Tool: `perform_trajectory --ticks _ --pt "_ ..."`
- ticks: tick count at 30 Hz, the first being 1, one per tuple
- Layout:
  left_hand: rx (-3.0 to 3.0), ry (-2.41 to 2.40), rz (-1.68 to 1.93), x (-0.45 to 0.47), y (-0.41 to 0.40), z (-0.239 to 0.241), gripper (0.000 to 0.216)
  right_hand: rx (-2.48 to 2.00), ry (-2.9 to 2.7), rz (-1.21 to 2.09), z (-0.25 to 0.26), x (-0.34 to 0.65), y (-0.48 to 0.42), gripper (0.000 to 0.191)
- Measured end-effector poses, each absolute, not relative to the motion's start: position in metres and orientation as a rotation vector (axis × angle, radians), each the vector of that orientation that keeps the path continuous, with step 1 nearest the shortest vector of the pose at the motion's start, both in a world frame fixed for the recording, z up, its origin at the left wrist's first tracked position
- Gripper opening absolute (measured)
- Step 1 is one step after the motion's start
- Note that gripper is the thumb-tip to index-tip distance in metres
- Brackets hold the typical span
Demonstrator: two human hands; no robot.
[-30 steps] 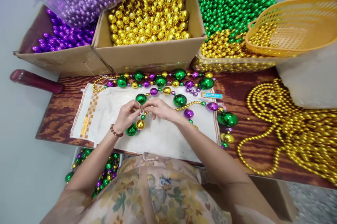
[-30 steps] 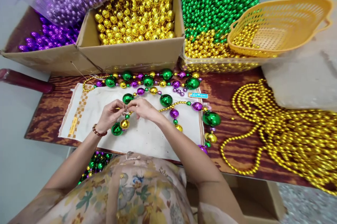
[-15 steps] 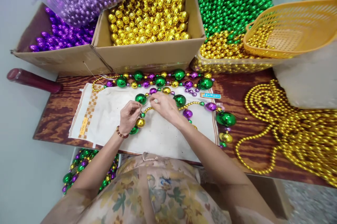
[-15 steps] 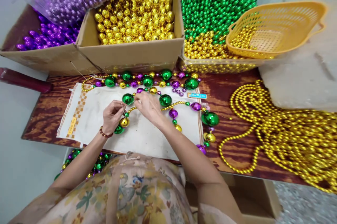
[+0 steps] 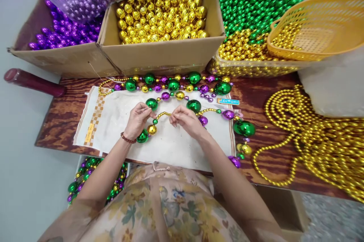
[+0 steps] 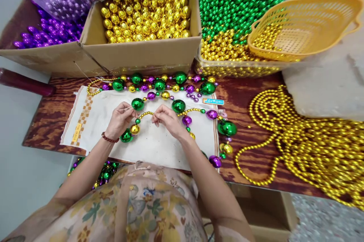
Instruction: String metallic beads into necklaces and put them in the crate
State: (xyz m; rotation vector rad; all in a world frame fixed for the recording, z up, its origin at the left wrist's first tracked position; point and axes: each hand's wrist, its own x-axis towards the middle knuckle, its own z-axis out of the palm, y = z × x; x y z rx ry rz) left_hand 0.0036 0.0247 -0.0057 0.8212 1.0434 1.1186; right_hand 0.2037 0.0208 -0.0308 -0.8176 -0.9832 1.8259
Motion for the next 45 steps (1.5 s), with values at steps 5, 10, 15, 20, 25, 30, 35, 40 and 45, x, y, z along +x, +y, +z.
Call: perform_trajectory --ticks 5,10,15,20,25,30,35,40,45 --pt "0.956 1.123 1.011 0.002 0.026 -0.017 0.031 -0.994 -1.295 1.752 -0.032 0.212 0.024 0.015" --pt "1.019 1.092 0.891 -0.009 0.032 -0.010 0.027 -0.844 -1.338 1.776 -0.002 0.208 0.040 0.014" --pt "1.092 1.005 0.842 -0.009 0.033 -0.003 0.021 -0.818 -1.389 1.701 0.029 0.185 0.059 0.006" --pt "1.084 1.087 0.889 -0.003 0.030 -0.005 0.022 -0.989 -1.526 1.427 0.023 0.196 0.061 0.013" --pt "1.000 1.193 0.969 0.001 0.026 -0.006 0.026 -1.636 -1.748 0.790 0.001 0.304 0.049 0.017" --pt "0.994 1.173 0.921 0.008 0.025 -0.010 0.028 -2.195 -2.022 0.529 -0.016 0.402 0.039 0.018" --pt "1.044 1.212 0.916 0.007 0.024 -0.009 0.026 -2.110 -2.221 0.606 -0.022 0.411 0.030 0.013" --pt "1.001 1.230 0.959 0.009 0.025 -0.009 0.028 -2.072 -2.327 0.466 -0.028 0.406 0.032 0.017" --pt "0.917 1.273 1.101 0.016 0.028 -0.008 0.036 -2.008 -2.433 0.472 -0.042 0.411 0.045 0.012"
